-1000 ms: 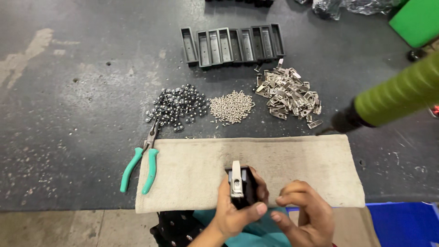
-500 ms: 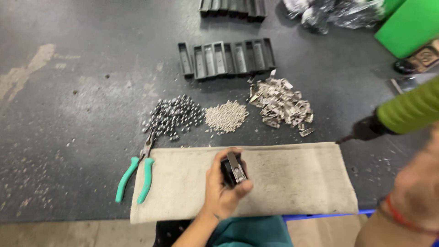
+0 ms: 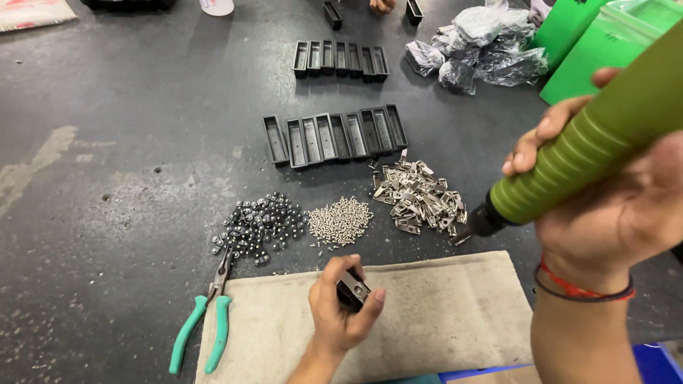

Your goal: The person assembles small metal components into black plastic housings using a green electric screwdriver. They repeatedly pick up metal pieces, insert them into the housing, and tighten them with the screwdriver, then place the completed units into a blue bin.

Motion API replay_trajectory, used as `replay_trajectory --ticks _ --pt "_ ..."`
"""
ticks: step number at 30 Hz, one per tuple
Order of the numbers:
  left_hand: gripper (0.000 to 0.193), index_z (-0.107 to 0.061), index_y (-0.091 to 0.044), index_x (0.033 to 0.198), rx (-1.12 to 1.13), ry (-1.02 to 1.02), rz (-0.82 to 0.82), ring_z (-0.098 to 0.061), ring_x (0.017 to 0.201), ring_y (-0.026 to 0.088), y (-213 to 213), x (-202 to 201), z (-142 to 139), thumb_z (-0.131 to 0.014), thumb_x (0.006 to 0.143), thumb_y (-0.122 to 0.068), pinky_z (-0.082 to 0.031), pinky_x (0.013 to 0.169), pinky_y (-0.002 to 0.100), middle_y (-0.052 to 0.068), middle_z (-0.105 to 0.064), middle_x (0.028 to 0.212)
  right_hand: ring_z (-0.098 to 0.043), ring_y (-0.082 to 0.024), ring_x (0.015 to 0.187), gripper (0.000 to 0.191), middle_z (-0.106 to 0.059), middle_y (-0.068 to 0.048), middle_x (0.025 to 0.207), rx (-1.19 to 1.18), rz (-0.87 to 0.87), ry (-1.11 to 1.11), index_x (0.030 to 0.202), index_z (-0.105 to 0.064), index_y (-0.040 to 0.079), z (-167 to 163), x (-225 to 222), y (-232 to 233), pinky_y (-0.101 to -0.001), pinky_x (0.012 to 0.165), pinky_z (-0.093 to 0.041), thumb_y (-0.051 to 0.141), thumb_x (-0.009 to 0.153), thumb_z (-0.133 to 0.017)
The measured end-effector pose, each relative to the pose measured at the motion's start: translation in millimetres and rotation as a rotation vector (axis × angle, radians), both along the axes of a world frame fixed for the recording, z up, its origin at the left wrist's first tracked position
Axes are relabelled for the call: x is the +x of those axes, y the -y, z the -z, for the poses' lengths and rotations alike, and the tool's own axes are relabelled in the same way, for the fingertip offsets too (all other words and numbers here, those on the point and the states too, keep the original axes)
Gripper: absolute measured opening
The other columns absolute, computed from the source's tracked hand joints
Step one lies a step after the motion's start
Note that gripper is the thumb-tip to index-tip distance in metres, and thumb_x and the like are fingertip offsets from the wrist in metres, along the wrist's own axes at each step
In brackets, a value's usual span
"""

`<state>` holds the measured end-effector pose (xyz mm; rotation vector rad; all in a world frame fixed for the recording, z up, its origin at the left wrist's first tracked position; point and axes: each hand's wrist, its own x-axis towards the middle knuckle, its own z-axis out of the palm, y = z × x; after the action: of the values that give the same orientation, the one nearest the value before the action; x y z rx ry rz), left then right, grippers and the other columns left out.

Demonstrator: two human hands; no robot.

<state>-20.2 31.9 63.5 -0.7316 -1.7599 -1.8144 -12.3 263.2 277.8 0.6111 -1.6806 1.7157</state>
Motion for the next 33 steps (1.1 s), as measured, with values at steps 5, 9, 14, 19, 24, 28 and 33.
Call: replay_trajectory --ticks 5,9,14,19,24,28,33 --pt "0.048 -0.053 -0.006 0.124 -0.105 -0.225 -0.009 -0.065 0.072 0.02 2.1 -5.5 -0.7 -0.082 0.091 -0.026 -0.054 0.065 0.033 0.009 -0.066 0.091 -0.053 -0.025 0.076 0.066 -0.051 -0.014 0.097 -0.001 -0.012 -0.028 0.146 -0.042 0.004 -1.1 -1.2 -3.0 -0.0403 0.071 -0.047 0.06 0.111 -0.049" --pt "0.049 -0.055 -0.004 0.121 -0.11 -0.146 -0.027 -0.063 0.065 0.021 -1.3 -4.9 -1.0 -0.083 0.087 -0.025 -0.052 0.06 0.034 0.01 -0.064 0.084 -0.053 -0.025 0.075 0.067 -0.051 -0.013 0.097 -0.015 -0.035 -0.023 0.146 -0.041 0.005 -1.6 1.0 -5.9 -0.0401 0.071 -0.046 0.06 0.11 -0.049" --pt "0.049 -0.056 -0.004 0.121 -0.109 -0.153 -0.018 -0.063 0.065 0.022 0.6 -6.1 0.8 -0.083 0.085 -0.025 -0.052 0.061 0.034 0.01 -0.064 0.083 -0.052 -0.024 0.075 0.067 -0.051 -0.013 0.096 -0.078 -0.108 -0.031 0.146 -0.04 0.005 7.9 4.9 -1.8 -0.0399 0.072 -0.046 0.06 0.108 -0.05" --pt "0.051 -0.056 -0.004 0.122 -0.085 -0.143 0.013 -0.061 0.064 0.021 3.7 -6.6 6.6 -0.084 0.085 -0.024 -0.05 0.059 0.033 0.009 -0.063 0.081 -0.052 -0.024 0.075 0.068 -0.051 -0.012 0.096 -0.161 -0.227 -0.021 0.147 -0.04 0.006 27.7 17.4 5.2 -0.0396 0.072 -0.046 0.06 0.106 -0.05" --pt "0.052 -0.055 -0.005 0.124 -0.092 -0.167 0.012 -0.06 0.065 0.02 4.6 -9.6 11.0 -0.085 0.085 -0.025 -0.049 0.06 0.033 0.007 -0.062 0.081 -0.052 -0.023 0.074 0.069 -0.051 -0.011 0.095 -0.242 -0.338 -0.008 0.147 -0.039 0.006 50.8 27.3 17.2 -0.0393 0.072 -0.045 0.059 0.104 -0.05" --pt "0.055 -0.054 -0.006 0.125 -0.087 -0.155 0.024 -0.059 0.065 0.021 7.9 -10.8 11.1 -0.085 0.085 -0.024 -0.048 0.059 0.034 0.007 -0.06 0.081 -0.052 -0.023 0.074 0.07 -0.051 -0.011 0.095 -0.289 -0.392 -0.004 0.147 -0.038 0.006 63.3 30.1 26.3 -0.0391 0.072 -0.045 0.059 0.103 -0.051" --pt "0.055 -0.054 -0.006 0.126 -0.088 -0.147 0.037 -0.06 0.066 0.021 10.5 -12.1 12.1 -0.086 0.084 -0.024 -0.048 0.059 0.034 0.008 -0.061 0.081 -0.051 -0.022 0.074 0.071 -0.051 -0.01 0.095 -0.325 -0.415 -0.007 0.147 -0.037 0.007 74.7 31.7 33.1 -0.0388 0.072 -0.045 0.059 0.101 -0.051"
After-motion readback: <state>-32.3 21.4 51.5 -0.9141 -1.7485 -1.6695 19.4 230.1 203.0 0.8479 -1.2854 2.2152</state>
